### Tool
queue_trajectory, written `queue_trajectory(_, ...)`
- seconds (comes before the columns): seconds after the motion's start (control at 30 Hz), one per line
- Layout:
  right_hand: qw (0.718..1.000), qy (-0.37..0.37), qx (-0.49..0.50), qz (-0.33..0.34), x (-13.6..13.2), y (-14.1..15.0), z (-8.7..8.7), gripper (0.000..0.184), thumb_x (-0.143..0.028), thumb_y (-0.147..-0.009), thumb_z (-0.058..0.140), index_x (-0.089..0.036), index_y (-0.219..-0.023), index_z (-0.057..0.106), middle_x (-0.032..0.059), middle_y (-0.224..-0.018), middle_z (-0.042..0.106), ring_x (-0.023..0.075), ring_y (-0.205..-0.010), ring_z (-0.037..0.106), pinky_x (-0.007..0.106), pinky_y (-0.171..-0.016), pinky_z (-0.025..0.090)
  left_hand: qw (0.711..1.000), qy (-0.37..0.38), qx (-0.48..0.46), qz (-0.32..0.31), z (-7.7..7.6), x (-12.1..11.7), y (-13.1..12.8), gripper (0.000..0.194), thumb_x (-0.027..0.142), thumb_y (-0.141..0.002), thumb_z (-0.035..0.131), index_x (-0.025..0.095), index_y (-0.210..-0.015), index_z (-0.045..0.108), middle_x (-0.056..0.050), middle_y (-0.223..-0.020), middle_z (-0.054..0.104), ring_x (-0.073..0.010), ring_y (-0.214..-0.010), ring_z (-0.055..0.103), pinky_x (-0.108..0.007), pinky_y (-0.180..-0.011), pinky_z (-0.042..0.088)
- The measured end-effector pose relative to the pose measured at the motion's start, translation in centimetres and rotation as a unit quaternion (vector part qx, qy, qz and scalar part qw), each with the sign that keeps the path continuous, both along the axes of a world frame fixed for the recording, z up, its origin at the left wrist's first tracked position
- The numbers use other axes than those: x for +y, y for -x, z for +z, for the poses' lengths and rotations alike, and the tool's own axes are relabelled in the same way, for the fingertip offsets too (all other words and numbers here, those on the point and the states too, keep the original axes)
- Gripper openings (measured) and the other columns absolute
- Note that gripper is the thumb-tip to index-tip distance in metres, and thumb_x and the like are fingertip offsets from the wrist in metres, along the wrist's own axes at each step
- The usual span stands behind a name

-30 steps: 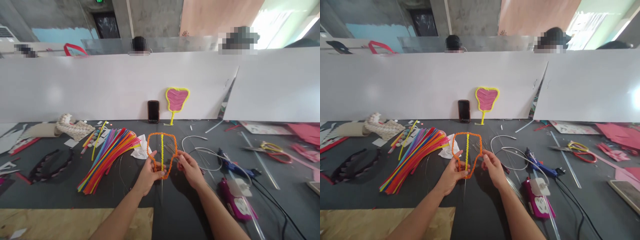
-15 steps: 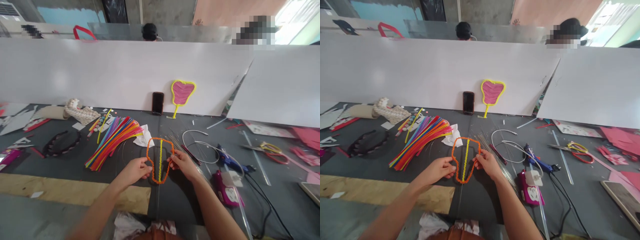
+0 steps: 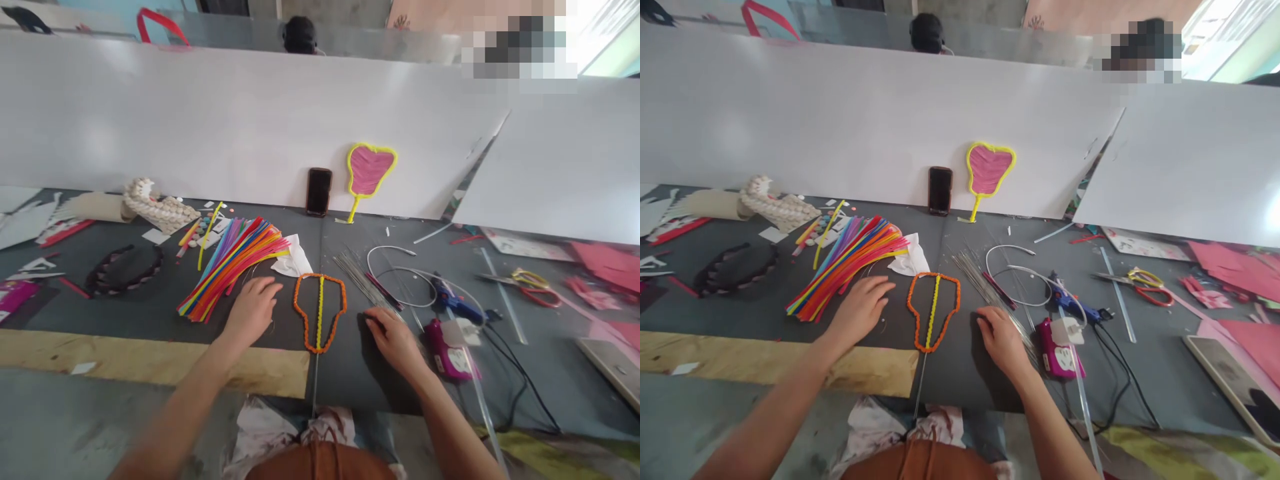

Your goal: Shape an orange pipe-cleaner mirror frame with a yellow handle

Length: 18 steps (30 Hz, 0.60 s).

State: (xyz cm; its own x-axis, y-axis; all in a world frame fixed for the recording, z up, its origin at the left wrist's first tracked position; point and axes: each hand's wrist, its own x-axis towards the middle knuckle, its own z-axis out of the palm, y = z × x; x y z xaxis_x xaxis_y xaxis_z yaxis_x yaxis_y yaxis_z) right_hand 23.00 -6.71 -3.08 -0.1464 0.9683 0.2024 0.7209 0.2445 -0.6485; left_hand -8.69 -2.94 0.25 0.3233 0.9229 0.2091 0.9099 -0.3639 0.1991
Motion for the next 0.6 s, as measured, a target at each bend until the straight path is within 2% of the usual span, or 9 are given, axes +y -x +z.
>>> queue_trajectory(0.1,0.999,-0.004,0.025,-0.029,-0.3,0.0,-0.7,0.023,-0.028,-0.086,0.044,-0.019,-0.095,0.063,0.0089,-0.095,0.067,0.0216,-0.09,0.062,0.036,-0.083,0.049,0.997,0.001,0.057,-0.058,0.4,3.4,-1.0,0.044,0.008,-0.083,0.038,0.02,-0.122,0.055,-0.009,-0.138,0.044,-0.0293,-0.13,0.031,-0.046,-0.102,0.032)
queue_trajectory(0.2,0.998,-0.003,0.041,-0.047,-0.5,-0.1,-1.2,0.023,-0.028,-0.087,0.044,-0.018,-0.095,0.062,0.0089,-0.095,0.067,0.0212,-0.089,0.062,0.036,-0.082,0.048,0.988,0.04,0.099,-0.109,0.1,6.5,-2.5,0.054,0.004,-0.081,0.034,0.028,-0.126,0.052,-0.002,-0.143,0.04,-0.0315,-0.134,0.026,-0.057,-0.104,0.023)
queue_trajectory(0.33,0.998,-0.012,0.038,-0.04,-0.6,-0.2,-1.2,0.023,-0.028,-0.086,0.045,-0.018,-0.095,0.063,0.009,-0.096,0.067,0.0211,-0.091,0.062,0.036,-0.083,0.048,0.984,0.087,0.116,-0.104,-0.6,9.2,-2.7,0.06,0.0,-0.079,0.033,0.031,-0.127,0.05,-0.001,-0.138,0.047,-0.0306,-0.135,0.024,-0.067,-0.102,0.01)
queue_trajectory(0.47,0.999,-0.008,0.026,-0.034,-0.2,-0.4,-0.8,0.023,-0.027,-0.085,0.044,-0.019,-0.095,0.063,0.0088,-0.095,0.067,0.0213,-0.09,0.063,0.036,-0.082,0.05,0.992,0.027,0.103,-0.072,-0.2,8.9,-2.0,0.057,-0.002,-0.08,0.032,0.027,-0.124,0.053,-0.006,-0.138,0.047,-0.0285,-0.135,0.026,-0.066,-0.102,0.007)
queue_trajectory(0.57,1.0,-0.014,0.007,-0.011,0.5,-0.3,-0.3,0.022,-0.024,-0.085,0.046,-0.02,-0.1,0.062,0.0091,-0.102,0.066,0.0219,-0.094,0.062,0.038,-0.083,0.05,0.995,-0.032,0.064,-0.071,0.5,6.2,-2.8,0.05,0.005,-0.085,0.033,0.024,-0.128,0.049,-0.01,-0.14,0.043,-0.0287,-0.136,0.024,-0.061,-0.104,0.013)
queue_trajectory(0.6,1.0,-0.021,0.002,0.003,0.7,-0.2,-0.1,0.023,-0.023,-0.085,0.047,-0.021,-0.103,0.061,0.0094,-0.105,0.064,0.022,-0.097,0.062,0.038,-0.084,0.05,0.994,-0.032,0.052,-0.093,0.7,4.9,-3.3,0.046,0.008,-0.086,0.035,0.022,-0.128,0.049,-0.011,-0.138,0.046,-0.0285,-0.135,0.025,-0.057,-0.105,0.016)
